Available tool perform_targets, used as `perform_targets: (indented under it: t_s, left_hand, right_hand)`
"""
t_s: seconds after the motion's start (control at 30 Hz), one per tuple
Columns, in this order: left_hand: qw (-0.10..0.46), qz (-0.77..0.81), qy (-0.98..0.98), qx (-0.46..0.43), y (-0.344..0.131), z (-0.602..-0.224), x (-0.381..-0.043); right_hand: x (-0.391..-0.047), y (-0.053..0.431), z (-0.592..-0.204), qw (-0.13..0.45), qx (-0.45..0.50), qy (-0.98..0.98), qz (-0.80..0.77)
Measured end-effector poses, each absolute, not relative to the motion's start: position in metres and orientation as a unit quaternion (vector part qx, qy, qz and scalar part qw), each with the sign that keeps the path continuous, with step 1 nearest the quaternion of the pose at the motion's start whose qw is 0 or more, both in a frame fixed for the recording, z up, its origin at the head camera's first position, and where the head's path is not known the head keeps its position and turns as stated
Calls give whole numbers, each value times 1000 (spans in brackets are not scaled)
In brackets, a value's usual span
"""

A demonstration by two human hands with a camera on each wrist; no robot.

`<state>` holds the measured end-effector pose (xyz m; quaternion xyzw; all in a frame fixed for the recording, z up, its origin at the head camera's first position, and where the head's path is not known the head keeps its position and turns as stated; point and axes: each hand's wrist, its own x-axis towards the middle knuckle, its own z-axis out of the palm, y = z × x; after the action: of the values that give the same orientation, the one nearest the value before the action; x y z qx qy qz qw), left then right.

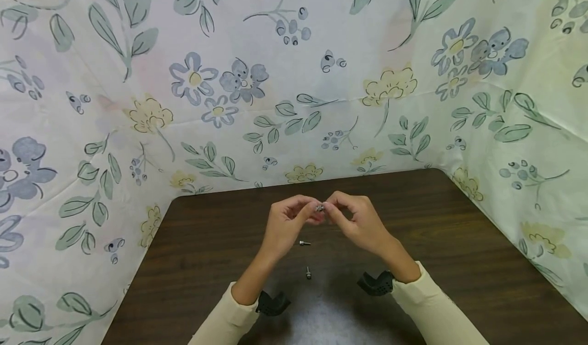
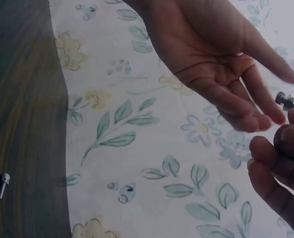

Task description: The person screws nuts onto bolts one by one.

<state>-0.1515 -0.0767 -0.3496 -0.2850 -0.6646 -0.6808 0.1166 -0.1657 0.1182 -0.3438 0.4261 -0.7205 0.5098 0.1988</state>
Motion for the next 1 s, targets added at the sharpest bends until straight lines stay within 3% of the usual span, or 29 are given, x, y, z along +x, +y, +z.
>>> perform_targets:
  t_s: [0.23, 0.6, 1.0]
  left_hand:
    - [153, -669, -660, -307, -78, -348, -151]
    - [167, -675, -646, -315, -77, -350, -151]
    - [139, -679, -663, -283, -75, -349, -149]
  right_hand:
    - [-167, 118, -343, 229, 410, -717, 516]
    - [-164, 118, -344, 207, 408, -724, 516]
    - [-164, 117, -346, 205, 418, -719, 516]
